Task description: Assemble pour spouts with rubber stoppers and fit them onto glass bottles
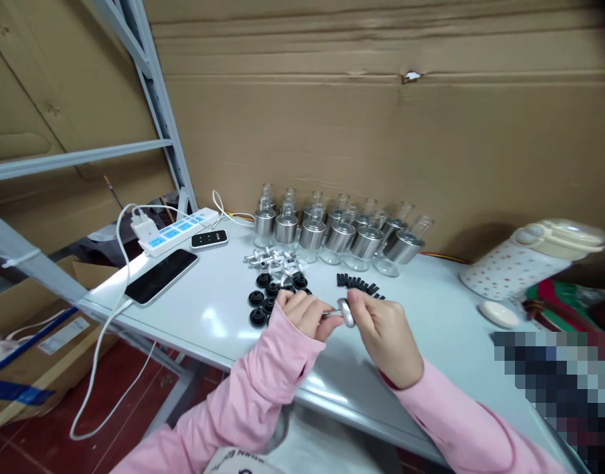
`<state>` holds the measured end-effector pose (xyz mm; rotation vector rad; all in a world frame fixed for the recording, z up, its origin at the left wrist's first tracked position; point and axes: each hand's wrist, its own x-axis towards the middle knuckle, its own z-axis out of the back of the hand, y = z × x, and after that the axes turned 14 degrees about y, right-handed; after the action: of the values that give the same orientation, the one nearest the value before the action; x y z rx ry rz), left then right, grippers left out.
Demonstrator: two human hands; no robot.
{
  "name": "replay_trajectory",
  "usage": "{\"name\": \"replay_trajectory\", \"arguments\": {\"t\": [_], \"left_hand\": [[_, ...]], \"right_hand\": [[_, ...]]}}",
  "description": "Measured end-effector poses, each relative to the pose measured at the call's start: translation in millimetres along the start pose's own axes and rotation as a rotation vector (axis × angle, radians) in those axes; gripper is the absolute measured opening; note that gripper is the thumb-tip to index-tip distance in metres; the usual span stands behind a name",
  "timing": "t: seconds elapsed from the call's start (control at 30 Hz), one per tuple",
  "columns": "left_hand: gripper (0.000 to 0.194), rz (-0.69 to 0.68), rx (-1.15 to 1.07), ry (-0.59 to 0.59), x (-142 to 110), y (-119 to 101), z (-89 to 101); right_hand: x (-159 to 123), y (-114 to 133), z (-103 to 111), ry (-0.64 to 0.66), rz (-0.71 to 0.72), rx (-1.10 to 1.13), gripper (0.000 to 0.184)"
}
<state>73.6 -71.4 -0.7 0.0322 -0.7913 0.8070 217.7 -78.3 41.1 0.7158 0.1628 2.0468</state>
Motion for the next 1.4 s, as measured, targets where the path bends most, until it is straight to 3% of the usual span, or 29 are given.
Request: {"name": "replay_trajectory", "arguments": {"t": [0.13,0.27,0.37,0.57,0.7,0.83,1.17,1.4], "left_hand": [[0.043,0.04,0.023,0.006,-7,0,-2.8],[0.049,0.001,-0.034,-0.02,-11,0,-2.3],[0.049,0.037,-0.08,0.008,-16,1,4.0],[0.041,0.172,-0.138,0.063,-23,7,23.1],[0.041,0.21,-0.206,0.102,-23,13,32.2],[0.044,0.235,-0.284,0.135,-22,19,39.0],[0.052,0.298,-0.345,0.101,-23,28,49.9],[0.061,0.428,-0.48,0.022,-22,35,38.0]], "right_hand": [[1,10,-4,0.075,-0.059,0.062,0.039],[0,17,-4,0.038,-0.019,0.127,0.036],[0,19,-10,0.041,0.02,0.235,0.04],[-3,28,-25,0.164,-0.147,0.571,0.041],[-2,35,-26,0.156,-0.111,0.579,0.038],[1,36,-22,0.118,0.049,0.395,0.031],[28,25,-10,0.001,0.686,-0.141,0.019],[40,16,-8,-0.082,0.836,-0.388,0.015]]}}
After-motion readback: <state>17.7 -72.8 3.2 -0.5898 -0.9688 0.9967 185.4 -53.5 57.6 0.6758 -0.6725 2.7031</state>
